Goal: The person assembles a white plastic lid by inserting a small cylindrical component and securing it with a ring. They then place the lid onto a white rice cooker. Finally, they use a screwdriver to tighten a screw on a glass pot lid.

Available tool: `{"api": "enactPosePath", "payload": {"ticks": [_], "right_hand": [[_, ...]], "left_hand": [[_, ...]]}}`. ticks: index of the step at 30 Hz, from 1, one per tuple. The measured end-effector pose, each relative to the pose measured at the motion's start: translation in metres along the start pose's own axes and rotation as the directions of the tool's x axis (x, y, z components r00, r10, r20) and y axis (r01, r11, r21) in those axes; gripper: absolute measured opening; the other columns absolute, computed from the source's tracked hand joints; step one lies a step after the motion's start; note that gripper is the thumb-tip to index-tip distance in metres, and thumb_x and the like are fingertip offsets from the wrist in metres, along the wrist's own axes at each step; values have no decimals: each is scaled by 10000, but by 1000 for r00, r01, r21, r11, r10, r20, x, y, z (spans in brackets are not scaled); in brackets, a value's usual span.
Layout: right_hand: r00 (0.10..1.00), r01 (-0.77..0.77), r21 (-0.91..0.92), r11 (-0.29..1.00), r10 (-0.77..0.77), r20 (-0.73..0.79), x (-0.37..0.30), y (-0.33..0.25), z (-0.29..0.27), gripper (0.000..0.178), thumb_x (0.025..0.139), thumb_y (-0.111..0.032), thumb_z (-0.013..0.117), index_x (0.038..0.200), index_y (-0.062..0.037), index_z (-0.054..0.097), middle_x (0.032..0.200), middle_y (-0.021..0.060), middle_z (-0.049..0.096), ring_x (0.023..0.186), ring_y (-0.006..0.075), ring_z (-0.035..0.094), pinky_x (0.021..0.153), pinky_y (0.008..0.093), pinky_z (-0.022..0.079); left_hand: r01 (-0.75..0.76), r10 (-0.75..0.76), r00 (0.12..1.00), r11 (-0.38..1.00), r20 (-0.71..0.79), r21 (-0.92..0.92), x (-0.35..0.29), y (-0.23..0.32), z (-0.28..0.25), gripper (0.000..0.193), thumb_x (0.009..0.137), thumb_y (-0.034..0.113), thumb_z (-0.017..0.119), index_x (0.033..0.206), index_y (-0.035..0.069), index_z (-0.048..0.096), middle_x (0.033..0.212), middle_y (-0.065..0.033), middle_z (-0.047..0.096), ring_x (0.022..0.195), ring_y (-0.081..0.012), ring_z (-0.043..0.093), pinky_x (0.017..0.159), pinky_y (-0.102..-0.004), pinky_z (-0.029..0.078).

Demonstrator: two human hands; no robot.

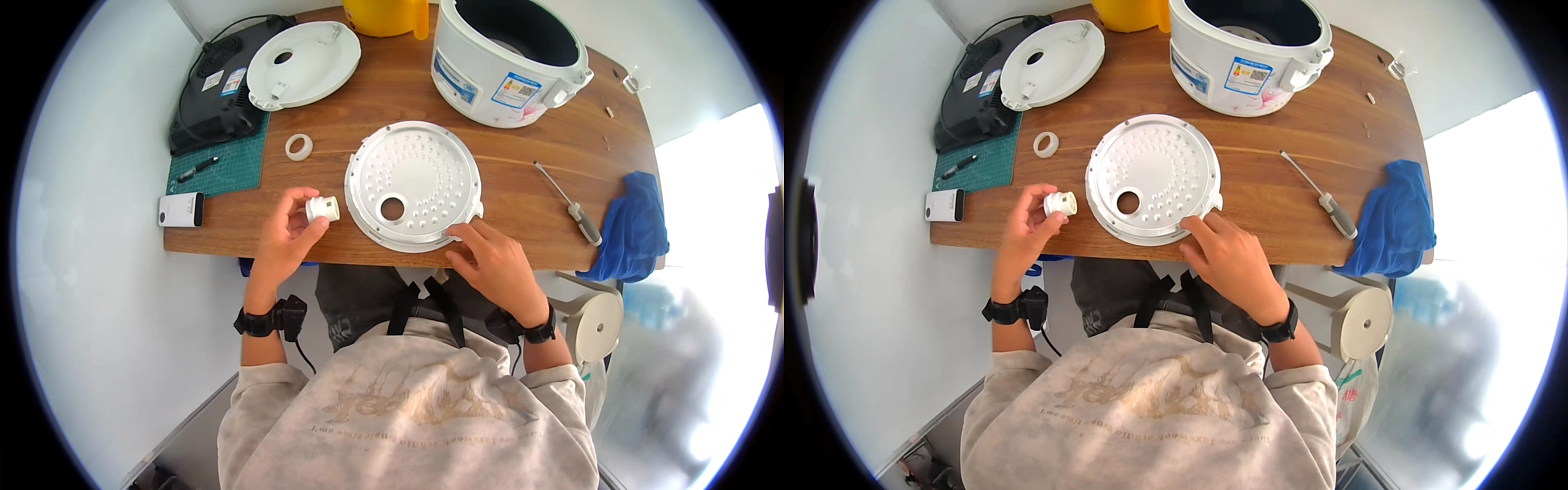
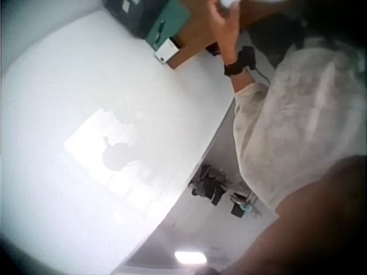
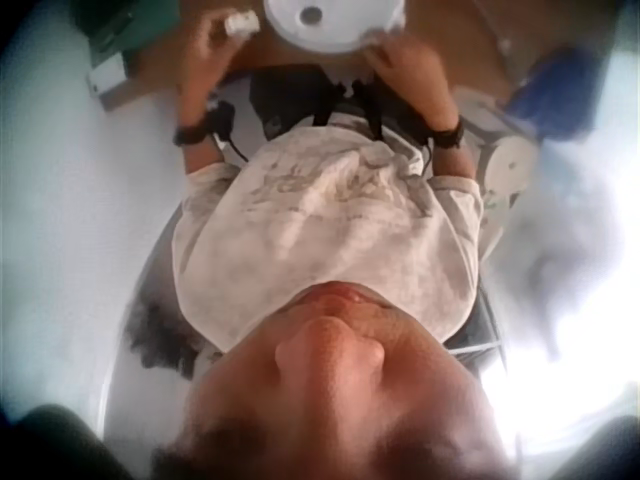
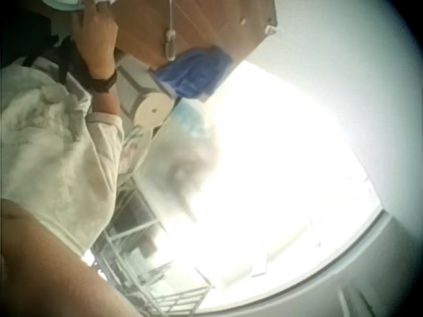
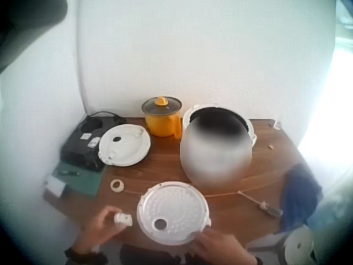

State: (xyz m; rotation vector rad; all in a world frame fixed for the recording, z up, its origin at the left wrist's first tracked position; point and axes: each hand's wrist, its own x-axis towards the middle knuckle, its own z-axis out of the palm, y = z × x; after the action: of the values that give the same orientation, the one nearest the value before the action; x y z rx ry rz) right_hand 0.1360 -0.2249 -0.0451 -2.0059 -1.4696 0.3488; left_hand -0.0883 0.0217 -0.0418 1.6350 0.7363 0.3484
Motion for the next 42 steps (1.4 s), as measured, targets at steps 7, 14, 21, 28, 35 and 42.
{"api": "enactPosePath", "payload": {"ticks": [7, 14, 21, 28, 35, 42], "right_hand": [[999, -28, -13, 1000, 28, 17, 1, -1, 1, 265, 866, -115, 705, 1122, -103, 635, 836, 68, 652, 687, 240, 665, 623, 365, 527], [1000, 20, 144, 989, -19, -13, 12, -33, -5, 493, 846, -194, 760, 1285, -108, 553, 957, 76, 648, 732, 299, 661, 608, 386, 539], [980, 165, 160, 973, -144, -137, 35, -59, -2, 610, 795, -238, 828, 1322, -106, 549, 1057, 63, 634, 747, 245, 680, 603, 349, 560], [977, 141, 261, 955, -93, -190, 38, -47, -8, 426, 807, -155, 808, 1197, -78, 657, 1050, 82, 675, 820, 221, 703, 669, 312, 595], [975, -74, 272, 959, 126, -180, 16, -24, -27, 420, 802, -131, 800, 1178, -9, 660, 979, 130, 713, 851, 227, 708, 747, 318, 589], [945, -203, 360, 911, 279, -173, -10, -10, -33, 431, 830, -87, 752, 1235, -16, 622, 1058, 126, 707, 882, 211, 712, 763, 312, 589]], "left_hand": [[-54, 54, 999, 996, 1, 67, 2, -6, 0, 342, 934, 162, 713, 1192, 36, 527, 1064, -64, 682, 941, -100, 636, 817, -245, 506], [94, -51, 975, 976, 215, -198, 0, 12, 24, 250, 1013, 268, 569, 1162, 81, 495, 1078, -61, 674, 1010, -127, 639, 804, -259, 503], [282, -65, 893, 851, 445, -443, 4, 39, 61, 213, 1059, 298, 526, 1120, 94, 513, 1002, -26, 624, 908, -84, 641, 765, -252, 536], [-16, 27, 963, 999, 270, -43, 22, 37, 30, 251, 1058, 314, 504, 1069, 79, 589, 1005, -37, 687, 919, -112, 655, 794, -289, 541], [-108, 217, 958, 879, -187, 464, 68, 0, -46, 206, 950, 171, 664, 1094, 36, 606, 983, -92, 700, 860, -195, 661, 787, -319, 527], [-216, 423, 900, 646, -107, 732, 85, -11, -39, 267, 894, 129, 730, 1112, 30, 612, 1102, -103, 618, 908, -253, 637, 813, -336, 517]]}}
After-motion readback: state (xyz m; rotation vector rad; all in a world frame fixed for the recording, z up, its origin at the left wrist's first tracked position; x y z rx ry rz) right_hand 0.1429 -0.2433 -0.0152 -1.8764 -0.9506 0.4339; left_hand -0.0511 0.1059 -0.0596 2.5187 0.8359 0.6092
